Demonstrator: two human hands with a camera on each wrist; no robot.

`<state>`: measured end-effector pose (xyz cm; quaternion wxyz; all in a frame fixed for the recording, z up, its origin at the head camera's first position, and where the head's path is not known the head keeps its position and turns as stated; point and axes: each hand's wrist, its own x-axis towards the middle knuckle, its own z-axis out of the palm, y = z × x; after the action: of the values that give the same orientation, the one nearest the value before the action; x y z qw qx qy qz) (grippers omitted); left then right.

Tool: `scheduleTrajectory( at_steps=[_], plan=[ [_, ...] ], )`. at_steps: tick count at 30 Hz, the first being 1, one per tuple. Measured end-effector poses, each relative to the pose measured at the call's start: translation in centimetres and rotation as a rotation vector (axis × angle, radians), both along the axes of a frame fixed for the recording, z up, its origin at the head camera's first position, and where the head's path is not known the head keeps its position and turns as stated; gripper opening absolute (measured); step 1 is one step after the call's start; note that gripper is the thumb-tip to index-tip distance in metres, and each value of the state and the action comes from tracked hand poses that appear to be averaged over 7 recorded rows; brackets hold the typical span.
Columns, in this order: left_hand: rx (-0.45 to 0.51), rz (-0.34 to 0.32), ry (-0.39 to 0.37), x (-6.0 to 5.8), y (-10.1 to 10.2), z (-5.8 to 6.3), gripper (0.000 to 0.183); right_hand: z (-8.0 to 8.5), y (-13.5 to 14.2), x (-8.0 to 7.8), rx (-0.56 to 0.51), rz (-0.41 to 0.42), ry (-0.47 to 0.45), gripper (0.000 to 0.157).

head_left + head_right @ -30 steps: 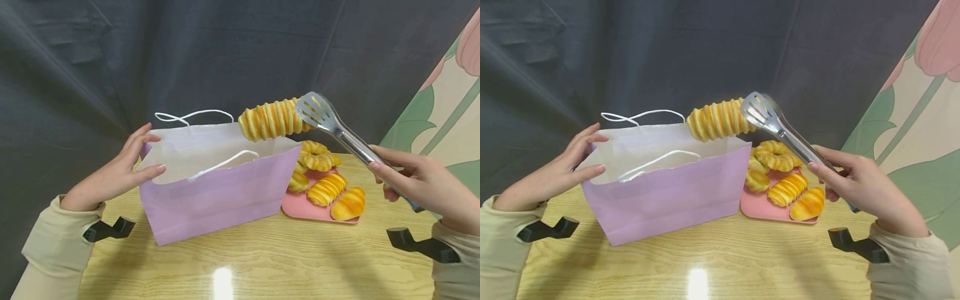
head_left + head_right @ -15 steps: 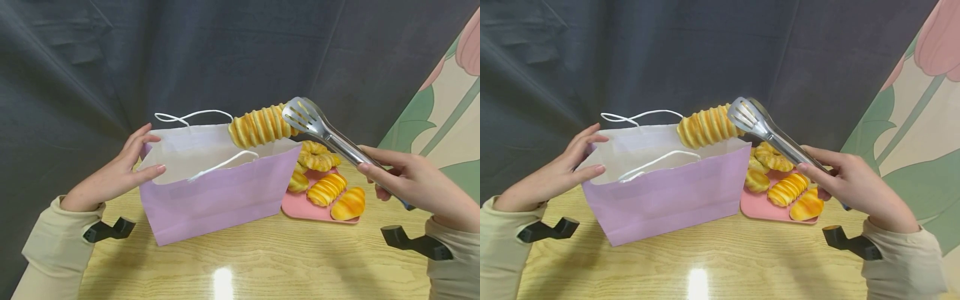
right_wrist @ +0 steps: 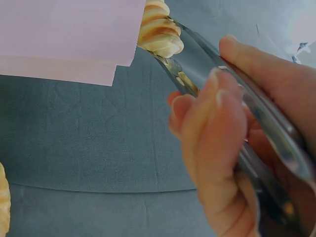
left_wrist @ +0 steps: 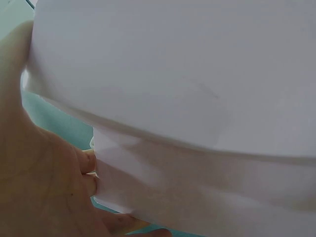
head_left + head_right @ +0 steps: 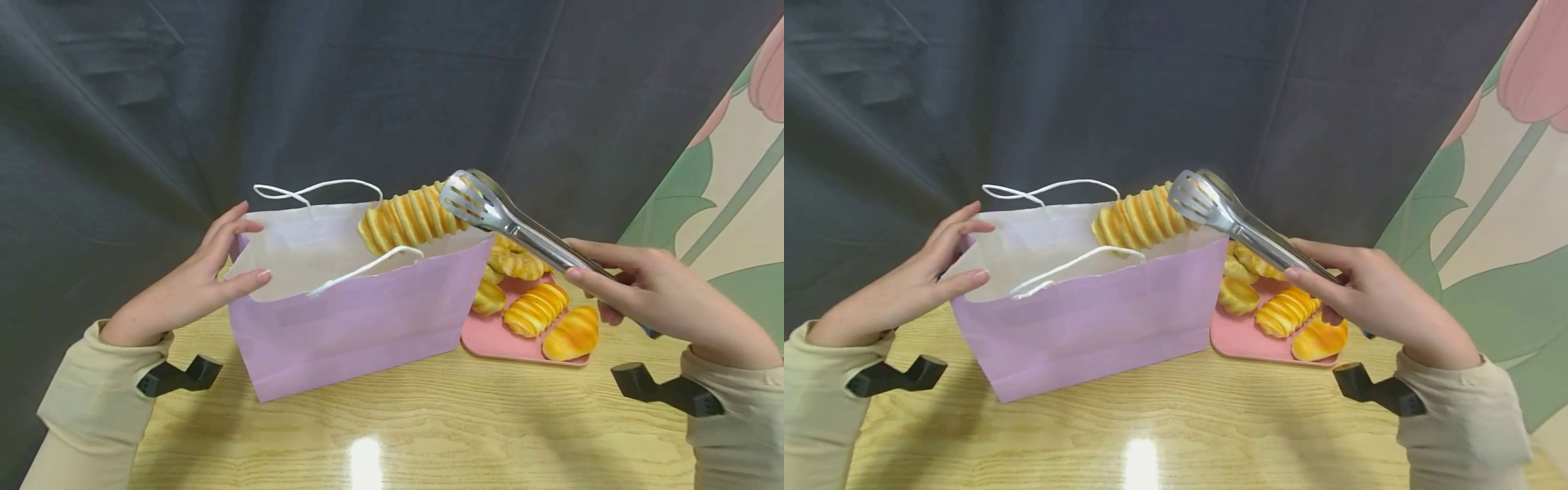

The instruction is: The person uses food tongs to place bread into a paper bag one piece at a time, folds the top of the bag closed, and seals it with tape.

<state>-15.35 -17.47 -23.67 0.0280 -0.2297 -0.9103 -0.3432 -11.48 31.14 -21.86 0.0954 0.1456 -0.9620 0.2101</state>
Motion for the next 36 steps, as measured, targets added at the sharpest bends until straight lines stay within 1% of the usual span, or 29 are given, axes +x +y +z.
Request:
scheduleTrajectory(
  at_steps=[6, 9, 12, 22, 26, 31, 36],
  plan=[
    [-0.006, 0.002, 0.000, 0.0, 0.0, 0.0, 0.059, 0.4, -0.5, -0.4, 0.032, 0.052, 0.028, 0.043],
    [-0.008, 0.004, -0.002, 0.0, 0.0, 0.1, 0.059, 0.7, -0.8, -0.5, 0.050, 0.075, 0.027, 0.043],
    [-0.011, 0.006, -0.004, 0.1, 0.0, 0.1, 0.059, 1.0, -1.1, -0.6, 0.076, 0.083, 0.006, 0.042],
    [-0.003, 0.006, 0.012, -0.1, 0.1, -0.1, 0.058, 1.5, -1.9, -1.2, 0.085, 0.110, -0.082, 0.046],
    [-0.009, 0.012, 0.016, -0.1, 0.0, -0.3, 0.060, 1.6, -2.3, -1.6, 0.099, 0.147, -0.068, 0.047],
    [-0.012, 0.015, 0.028, -0.2, 0.0, -0.3, 0.060, 2.0, -2.7, -2.1, 0.118, 0.155, -0.079, 0.052],
    [0.000, 0.008, 0.026, -0.2, 0.2, -0.4, 0.059, 2.5, -3.3, -2.5, 0.116, 0.182, -0.112, 0.046]
  ],
)
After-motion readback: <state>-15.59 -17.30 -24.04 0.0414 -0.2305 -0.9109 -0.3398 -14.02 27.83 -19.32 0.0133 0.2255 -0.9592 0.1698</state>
